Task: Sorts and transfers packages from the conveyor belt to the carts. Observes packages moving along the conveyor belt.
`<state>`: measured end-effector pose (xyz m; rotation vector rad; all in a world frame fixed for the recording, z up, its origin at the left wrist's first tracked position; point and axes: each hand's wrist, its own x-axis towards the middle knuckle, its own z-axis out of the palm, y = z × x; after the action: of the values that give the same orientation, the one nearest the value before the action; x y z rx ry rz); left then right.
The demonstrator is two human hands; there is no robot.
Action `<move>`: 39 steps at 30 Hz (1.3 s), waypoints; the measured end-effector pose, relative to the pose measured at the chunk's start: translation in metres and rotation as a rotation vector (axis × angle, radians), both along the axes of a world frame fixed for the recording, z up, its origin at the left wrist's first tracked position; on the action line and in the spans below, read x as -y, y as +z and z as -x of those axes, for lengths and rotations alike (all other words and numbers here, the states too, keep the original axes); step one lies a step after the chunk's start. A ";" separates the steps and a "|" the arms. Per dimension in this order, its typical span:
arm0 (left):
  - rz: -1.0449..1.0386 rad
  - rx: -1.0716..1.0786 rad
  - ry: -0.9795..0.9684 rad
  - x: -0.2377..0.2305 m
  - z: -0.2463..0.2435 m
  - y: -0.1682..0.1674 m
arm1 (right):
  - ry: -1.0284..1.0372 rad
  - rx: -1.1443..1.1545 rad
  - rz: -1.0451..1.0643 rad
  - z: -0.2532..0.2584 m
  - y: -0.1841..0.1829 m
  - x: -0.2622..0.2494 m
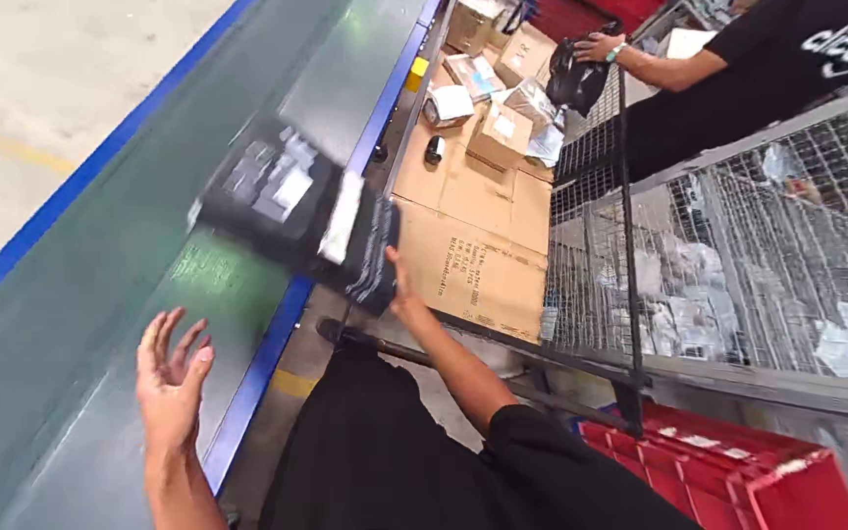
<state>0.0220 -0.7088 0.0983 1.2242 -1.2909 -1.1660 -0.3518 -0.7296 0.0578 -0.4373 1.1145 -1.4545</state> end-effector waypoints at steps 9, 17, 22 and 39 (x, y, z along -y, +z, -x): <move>-0.257 0.017 -0.026 -0.008 0.038 -0.049 | -0.370 -0.267 0.119 0.272 0.148 0.227; -0.319 -0.017 0.193 -0.063 0.034 -0.069 | 1.647 -0.522 0.120 -0.016 0.086 0.116; -0.364 0.012 0.349 -0.102 0.019 -0.068 | 2.086 -0.957 0.391 -0.155 0.002 0.027; -0.491 -0.093 1.150 -0.339 -0.050 -0.112 | 2.457 -1.694 0.634 -0.327 -0.047 -0.076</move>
<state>0.0715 -0.3695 -0.0135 1.8483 -0.0650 -0.6376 -0.0251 -0.6539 0.0108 -2.3776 0.1857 1.2408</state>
